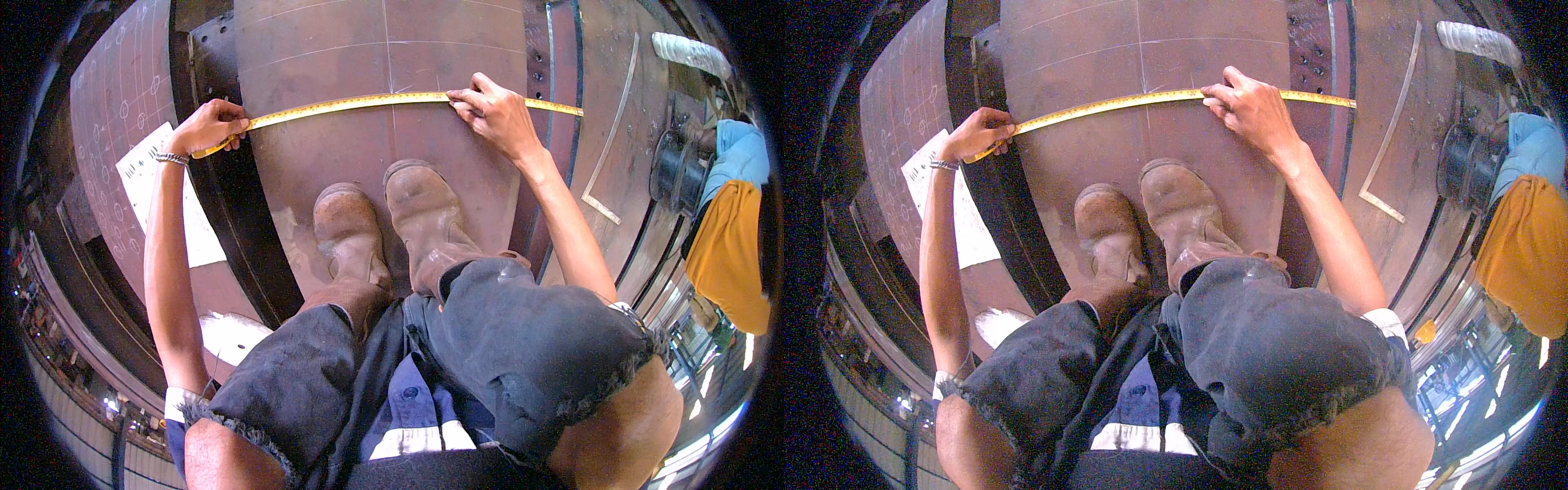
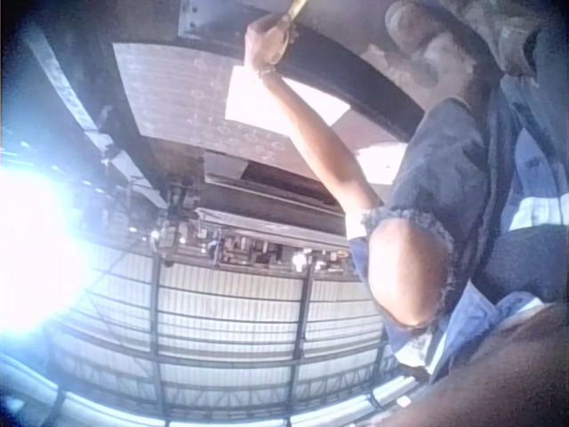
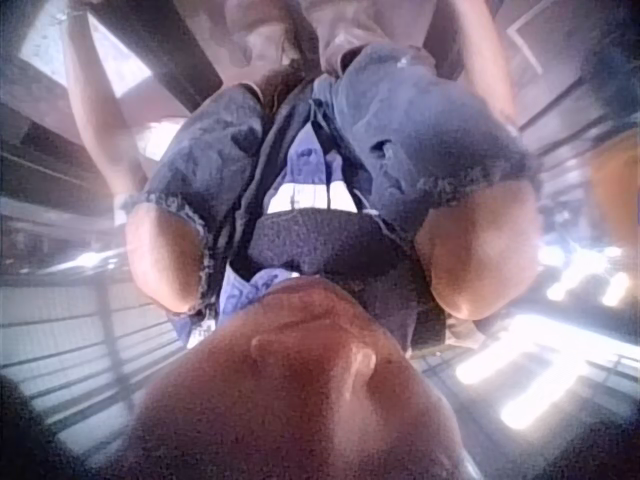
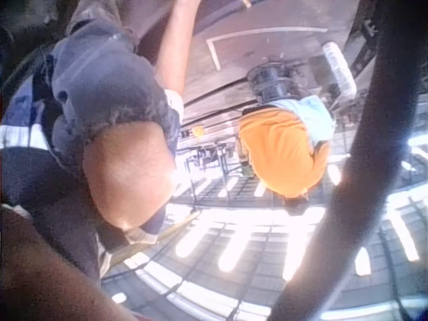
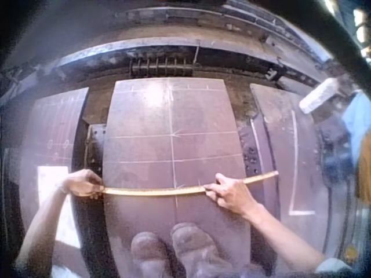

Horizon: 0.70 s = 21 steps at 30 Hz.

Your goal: The person uses a tape measure to measure a large metal sheet on a workbench. They extend the tape across the sheet, mark measurements with a white marker, and reposition the tape to measure different sections. The person also briefly handles a metal ruler and a paper document.

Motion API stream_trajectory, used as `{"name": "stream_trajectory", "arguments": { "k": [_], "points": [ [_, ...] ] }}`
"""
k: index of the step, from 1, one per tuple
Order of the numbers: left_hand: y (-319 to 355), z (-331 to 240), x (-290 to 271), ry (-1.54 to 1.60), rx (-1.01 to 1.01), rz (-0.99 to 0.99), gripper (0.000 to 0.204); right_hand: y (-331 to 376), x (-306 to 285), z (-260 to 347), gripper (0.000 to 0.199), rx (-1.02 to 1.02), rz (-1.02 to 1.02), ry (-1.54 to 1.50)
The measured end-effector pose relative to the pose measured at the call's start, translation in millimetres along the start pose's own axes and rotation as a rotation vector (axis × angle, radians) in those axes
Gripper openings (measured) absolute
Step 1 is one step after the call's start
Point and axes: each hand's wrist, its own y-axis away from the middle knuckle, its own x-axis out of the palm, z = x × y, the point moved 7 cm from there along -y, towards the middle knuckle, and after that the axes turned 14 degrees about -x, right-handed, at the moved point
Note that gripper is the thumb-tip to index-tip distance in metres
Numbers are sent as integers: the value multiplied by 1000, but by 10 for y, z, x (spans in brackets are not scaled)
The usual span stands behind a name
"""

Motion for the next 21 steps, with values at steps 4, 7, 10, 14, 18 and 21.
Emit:
{"name": "stream_trajectory", "arguments": {
  "k": [4, 7, 10, 14, 18, 21],
  "points": [
    [17, -28, 2, -17, 2, 16, 24, 12, 16, -18, 19, 34, -9, -43],
    [11, 11, -3, 2, -13, 16, 25, 1, 26, -11, 18, 45, -25, -58],
    [-88, -24, 24, 21, -4, 8, 24, 73, -21, -12, 18, 57, -34, -22],
    [-2, 43, 0, 27, -9, 8, 24, 7, 27, -5, 18, 42, -53, -51],
    [-60, 12, 17, 15, 25, 42, 25, 31, 4, -26, 19, 77, -45, -76],
    [-71, 26, 10, -10, 45, 37, 26, 18, 6, -8, 19, 68, -40, -43]
  ]
}}
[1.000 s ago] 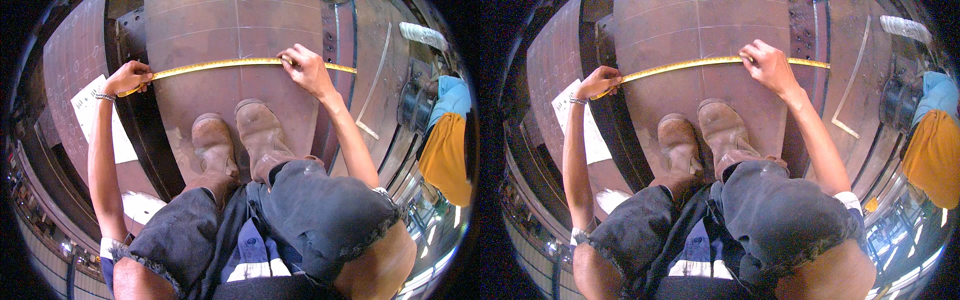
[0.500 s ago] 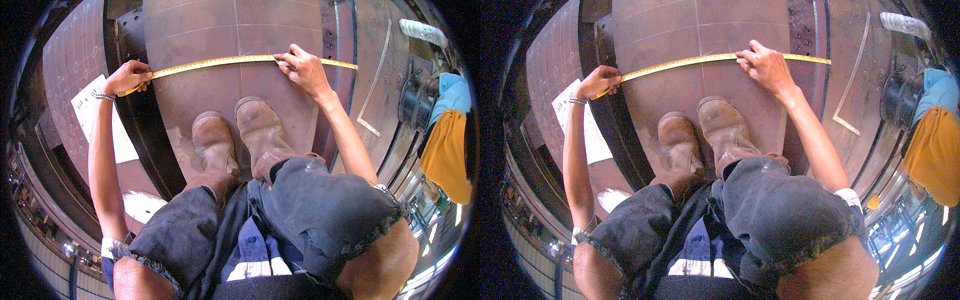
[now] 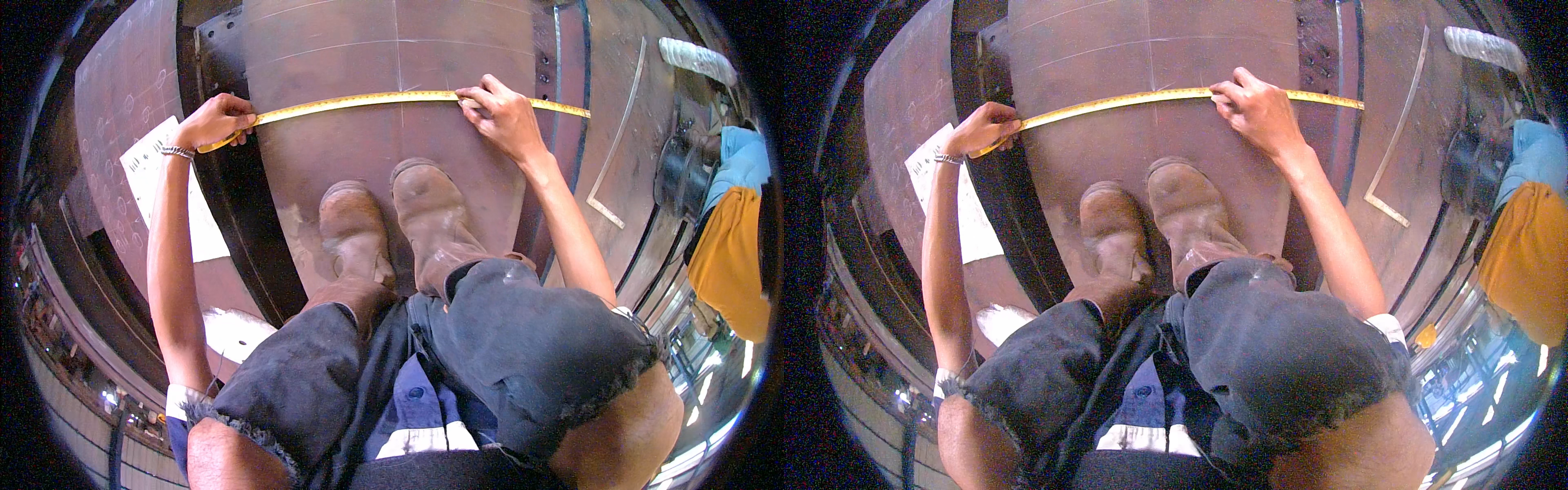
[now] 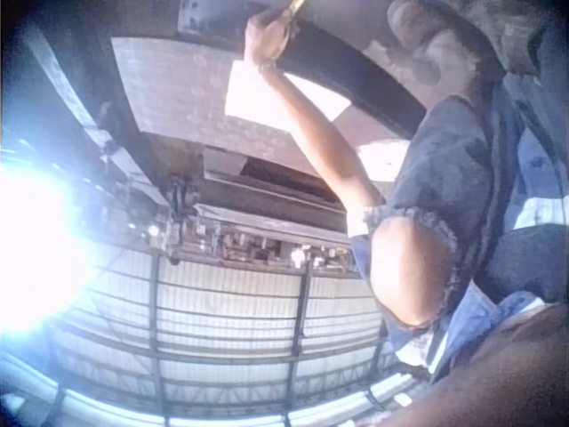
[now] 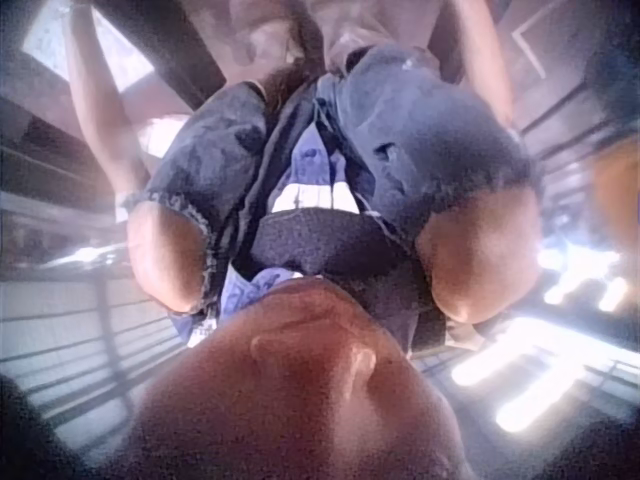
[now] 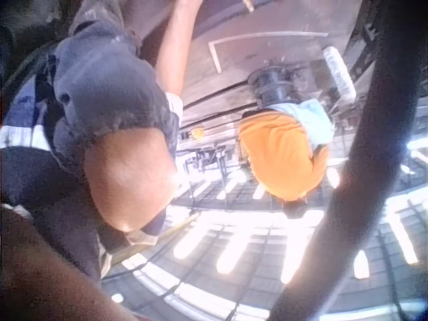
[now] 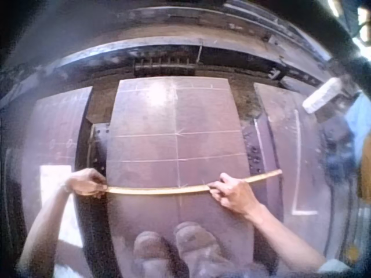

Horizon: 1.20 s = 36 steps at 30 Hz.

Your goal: The person uses a tape measure to measure a large metal sheet on a workbench. They extend the tape across the sheet, mark measurements with a white marker, and reposition the tape to measure different sections. The person also briefly handles a metal ruler and a paper document.

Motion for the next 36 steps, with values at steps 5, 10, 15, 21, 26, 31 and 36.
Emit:
{"name": "stream_trajectory", "arguments": {
  "k": [5, 10, 15, 21, 26, 31, 36],
  "points": [
    [45, 3, -24, -56, -31, -50, 28, -145, -162, 141, 16, 31, -125, -109],
    [50, -24, -33, -110, 13, -68, 30, -417, -288, 113, 18, 124, -364, -372],
    [81, -36, -25, -58, 9, -86, 30, -713, -96, 92, 36, 386, -239, -592],
    [23, 7, -34, -90, 21, -77, 28, -925, 383, 187, 24, 389, -118, -875],
    [37, -7, -21, -18, 27, -112, 29, -1000, 646, 195, 22, 393, 34, -789],
    [64, 7, -21, -16, -1, -93, 28, -1041, 735, 205, 23, 391, 87, -720],
    [27, 23, -25, -8, 0, -110, 28, -1061, 789, 148, 27, 413, 92, -704]
  ]
}}
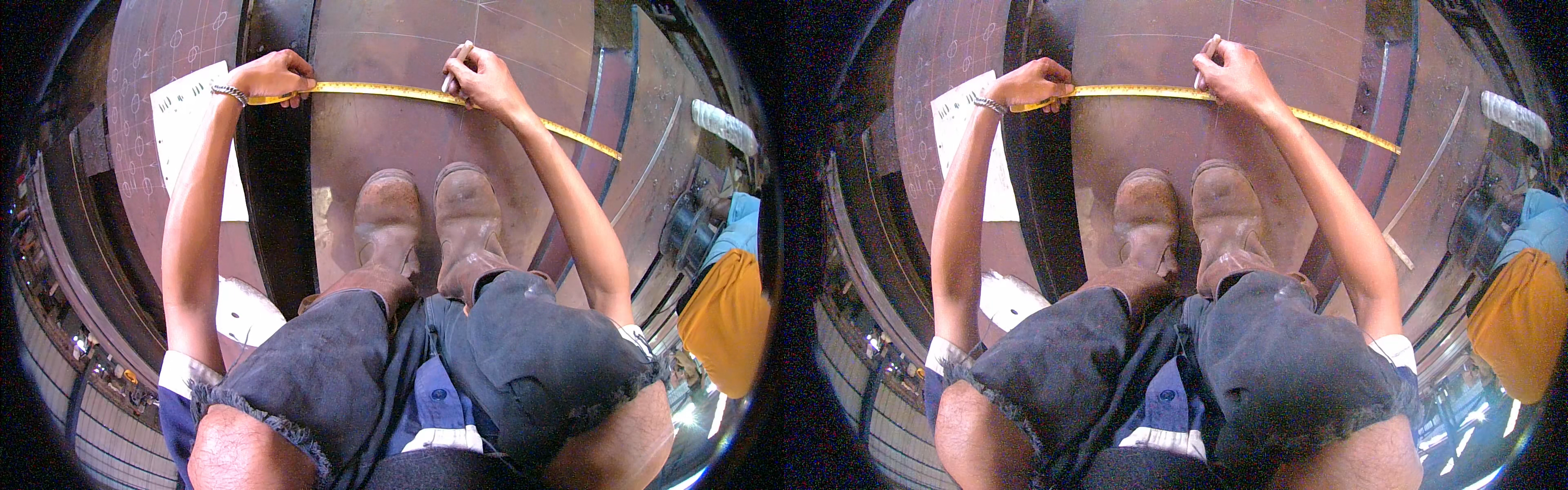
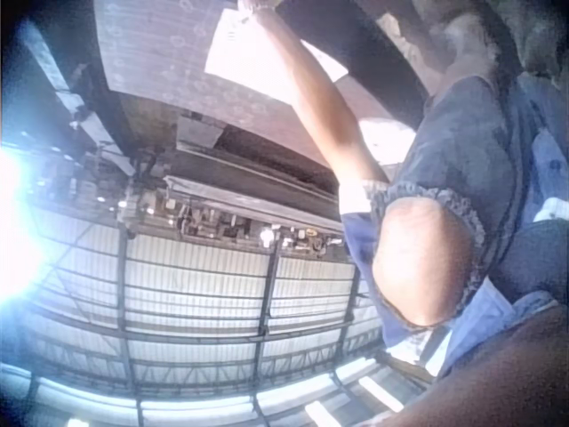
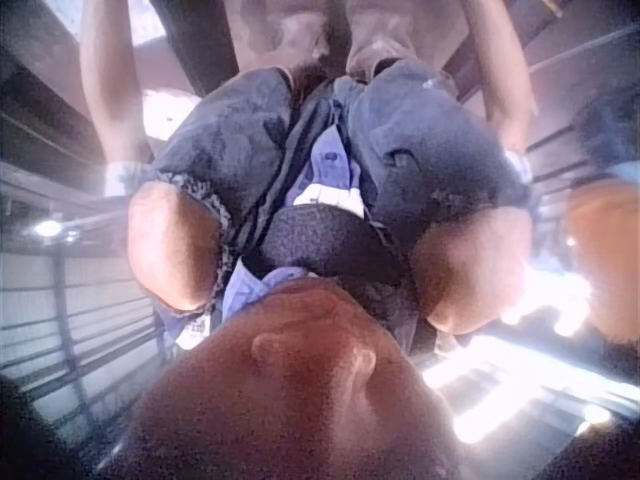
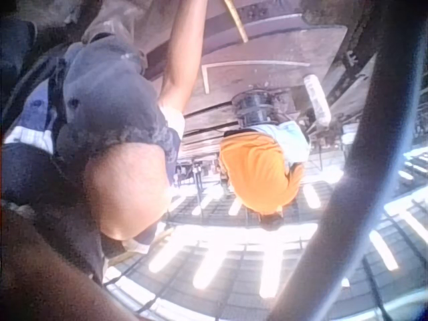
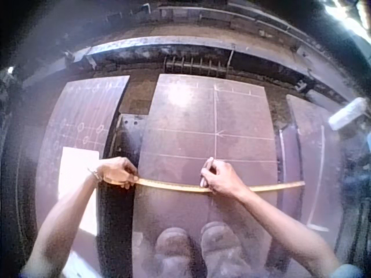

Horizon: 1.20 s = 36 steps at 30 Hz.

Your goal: The person uses a tape measure to measure a large metal sheet on a workbench. They extend the tape across the sheet, mark measurements with a white marker, and reposition the tape to measure different sections. The person also briefly handles a metal ruler and a paper document.

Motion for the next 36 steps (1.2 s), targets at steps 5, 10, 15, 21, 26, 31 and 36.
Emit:
{"name": "stream_trajectory", "arguments": {
  "k": [5, 10, 15, 21, 26, 31, 36],
  "points": [
    [20, -16, 5, 12, 13, -4, 28, -49, 121, 53, 21, 4, 68, -129],
    [36, -36, 5, -21, 8, 29, 28, -99, 255, 116, 20, 18, 90, -104],
    [6, -8, 6, -20, -7, 32, 31, -121, 284, 105, 22, 2, 68, -88],
    [8, -3, 19, 35, 12, 17, 27, -111, 304, 110, 21, 32, 74, -89],
    [32, -45, 4, -13, 6, 6, 26, -113, 296, 100, 23, 6, 52, -90],
    [56, -39, -1, -3, -3, 3, 25, -120, 298, 110, 28, 15, 29, -113],
    [33, -26, 2, 20, 6, -28, 27, -126, 305, 70, 29, 11, 35, -106]
  ]
}}
